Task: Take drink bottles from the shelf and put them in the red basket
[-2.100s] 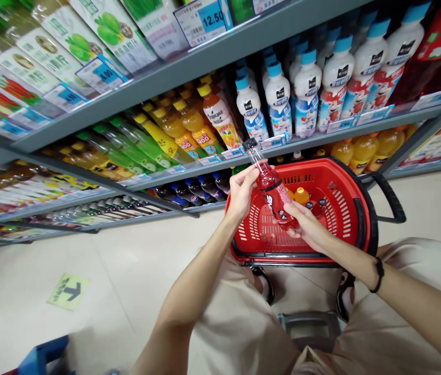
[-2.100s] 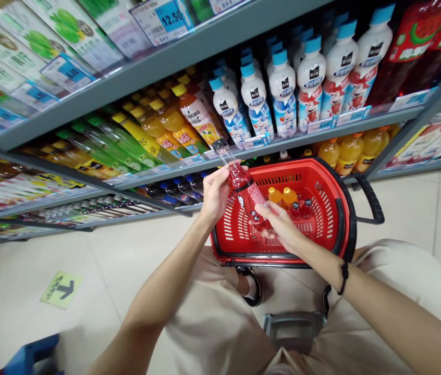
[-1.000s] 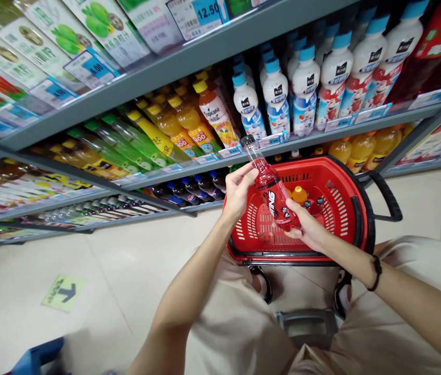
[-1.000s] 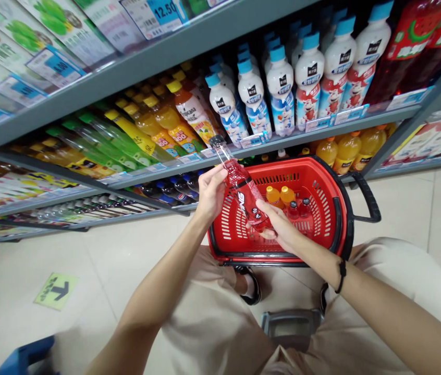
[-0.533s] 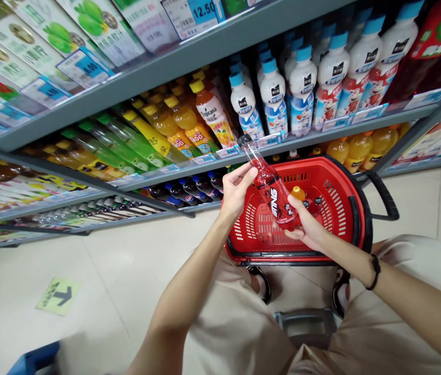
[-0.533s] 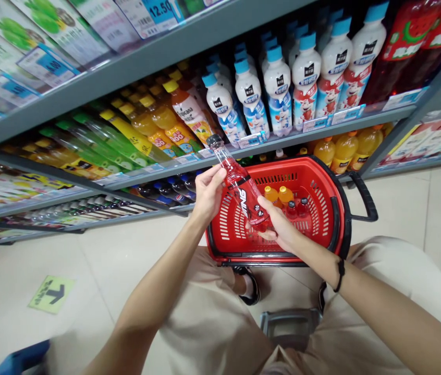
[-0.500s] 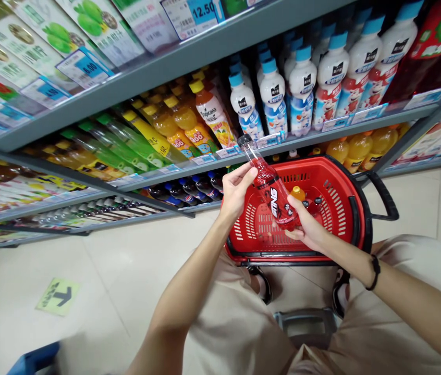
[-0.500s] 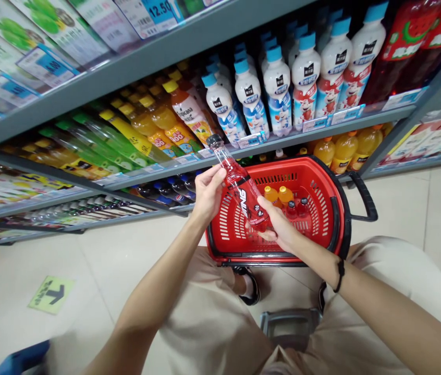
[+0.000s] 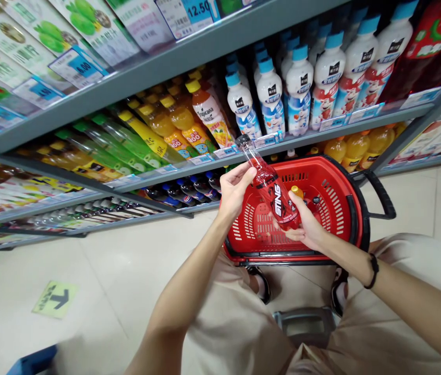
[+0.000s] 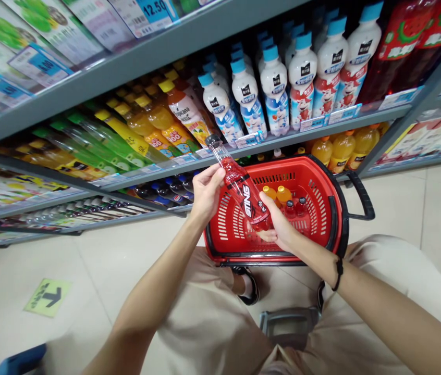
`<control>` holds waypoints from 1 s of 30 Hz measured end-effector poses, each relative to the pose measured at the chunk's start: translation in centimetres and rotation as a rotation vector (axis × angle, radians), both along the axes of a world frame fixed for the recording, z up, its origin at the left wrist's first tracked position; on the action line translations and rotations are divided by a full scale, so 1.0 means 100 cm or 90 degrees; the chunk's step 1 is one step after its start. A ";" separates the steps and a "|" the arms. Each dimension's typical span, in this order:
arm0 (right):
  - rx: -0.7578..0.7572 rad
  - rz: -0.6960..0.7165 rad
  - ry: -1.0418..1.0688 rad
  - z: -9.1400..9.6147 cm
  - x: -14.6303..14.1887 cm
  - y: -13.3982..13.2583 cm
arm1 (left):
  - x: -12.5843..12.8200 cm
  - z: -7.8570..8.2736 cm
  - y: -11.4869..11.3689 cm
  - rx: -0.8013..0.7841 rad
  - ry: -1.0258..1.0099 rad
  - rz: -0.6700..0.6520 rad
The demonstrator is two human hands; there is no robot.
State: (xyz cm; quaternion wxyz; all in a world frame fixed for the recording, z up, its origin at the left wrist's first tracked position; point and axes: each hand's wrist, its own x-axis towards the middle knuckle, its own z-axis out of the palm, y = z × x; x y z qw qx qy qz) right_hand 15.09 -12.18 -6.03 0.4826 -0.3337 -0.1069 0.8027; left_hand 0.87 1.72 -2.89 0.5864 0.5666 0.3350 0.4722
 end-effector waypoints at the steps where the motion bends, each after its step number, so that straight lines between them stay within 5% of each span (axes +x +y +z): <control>1: 0.001 0.005 0.005 0.000 0.001 0.000 | 0.000 0.000 0.000 0.003 -0.003 -0.002; 15: 0.065 0.100 0.062 -0.008 0.004 0.004 | 0.005 0.001 -0.002 -0.038 -0.042 0.015; 26: 0.154 -0.103 -0.034 -0.001 -0.010 0.005 | 0.000 0.009 0.008 -0.043 -0.067 0.100; 30: 0.170 -0.110 -0.094 -0.004 -0.009 0.004 | -0.002 0.010 0.010 -0.044 -0.084 0.106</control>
